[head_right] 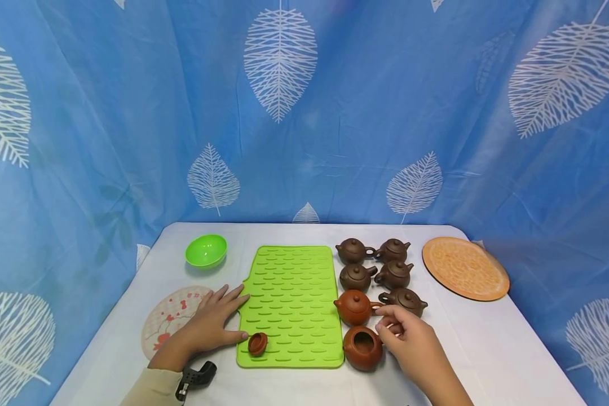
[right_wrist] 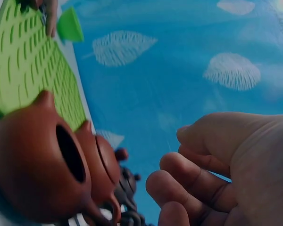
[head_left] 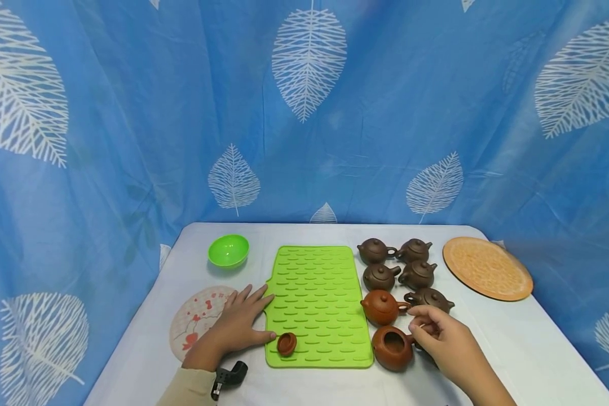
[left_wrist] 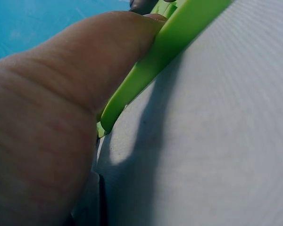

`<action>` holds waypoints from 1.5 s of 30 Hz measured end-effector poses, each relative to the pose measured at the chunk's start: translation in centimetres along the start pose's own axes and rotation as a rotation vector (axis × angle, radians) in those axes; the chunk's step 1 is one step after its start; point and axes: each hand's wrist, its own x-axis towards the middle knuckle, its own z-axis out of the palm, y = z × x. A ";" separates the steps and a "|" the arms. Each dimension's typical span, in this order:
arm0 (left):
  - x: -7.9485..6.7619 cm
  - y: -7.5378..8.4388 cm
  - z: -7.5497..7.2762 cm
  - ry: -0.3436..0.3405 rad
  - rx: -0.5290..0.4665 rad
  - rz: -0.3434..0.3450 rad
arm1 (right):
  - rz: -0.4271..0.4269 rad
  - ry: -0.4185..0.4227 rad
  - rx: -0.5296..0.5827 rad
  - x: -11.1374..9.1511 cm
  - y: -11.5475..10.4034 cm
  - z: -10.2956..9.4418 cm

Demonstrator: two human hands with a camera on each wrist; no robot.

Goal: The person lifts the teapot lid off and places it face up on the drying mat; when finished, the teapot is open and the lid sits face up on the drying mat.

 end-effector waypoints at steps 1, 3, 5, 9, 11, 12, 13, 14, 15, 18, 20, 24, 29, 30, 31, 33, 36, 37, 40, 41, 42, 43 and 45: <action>0.0 0.0 0.1 -0.006 -0.002 -0.004 | 0.008 0.001 -0.012 -0.1 0.3 -0.2; 0.0 0.0 0.2 -0.010 -0.002 -0.009 | 0.014 0.002 -0.040 -0.3 0.8 -0.6; 0.0 0.0 0.2 -0.008 0.002 -0.013 | 0.006 0.008 -0.074 -0.4 1.2 -1.1; 0.1 -0.1 0.1 -0.006 0.020 -0.020 | -0.016 0.014 -0.145 -0.6 2.2 -1.8; 0.1 0.0 0.0 -0.004 0.016 -0.014 | -0.013 0.014 -0.184 -0.7 2.9 -2.2; 0.1 0.0 0.0 0.000 0.009 -0.007 | -0.010 0.012 -0.199 -0.7 3.3 -2.3; 0.1 0.0 0.0 -0.003 0.007 -0.007 | -0.001 0.007 -0.208 -0.8 3.7 -2.5; 0.1 0.0 0.0 -0.005 0.005 -0.007 | 0.013 0.001 -0.216 -0.8 4.1 -2.6; 0.0 0.0 0.1 -0.009 0.005 -0.008 | 0.030 -0.007 -0.221 -0.8 4.5 -2.8; 0.1 0.0 0.3 -0.016 0.007 -0.015 | 0.069 -0.026 -0.232 -0.7 5.5 -3.1; 0.2 -0.1 0.5 -0.018 0.013 -0.020 | 0.085 -0.032 -0.242 -0.6 6.0 -3.1; 0.3 -0.2 0.5 -0.005 0.016 -0.017 | 0.080 -0.041 -0.246 -0.4 6.8 -2.9; 0.3 -0.3 0.4 0.000 0.016 -0.016 | 0.073 -0.044 -0.231 -0.3 7.3 -2.6; 0.3 -0.3 0.4 0.001 0.016 -0.018 | 0.069 -0.045 -0.228 -0.3 7.4 -2.6; 0.2 -0.3 0.3 0.001 0.014 -0.020 | 0.070 -0.047 -0.228 -0.3 7.5 -2.6; 0.2 -0.2 0.3 0.000 0.012 -0.023 | 0.073 -0.051 -0.229 -0.3 7.6 -2.6; 0.2 -0.2 0.3 -0.002 0.010 -0.026 | 0.076 -0.061 -0.233 -0.3 7.8 -2.6; 0.2 -0.2 0.3 -0.003 0.008 -0.026 | 0.082 -0.061 -0.243 -0.3 7.8 -2.7; 0.1 -0.1 0.3 -0.001 0.004 -0.025 | 0.080 -0.062 -0.254 -0.2 7.9 -2.8; 0.1 -0.1 0.3 0.001 0.003 -0.023 | 0.078 -0.062 -0.256 -0.1 7.9 -2.8; 0.1 -0.2 0.3 0.004 0.004 -0.021 | 0.080 -0.062 -0.258 -0.1 7.8 -2.9; 0.1 -0.2 0.3 0.004 0.008 -0.021 | 0.083 -0.062 -0.261 -0.1 7.8 -2.9; 0.1 -0.2 0.3 0.006 0.011 -0.018 | 0.083 -0.070 -0.258 0.0 7.8 -2.9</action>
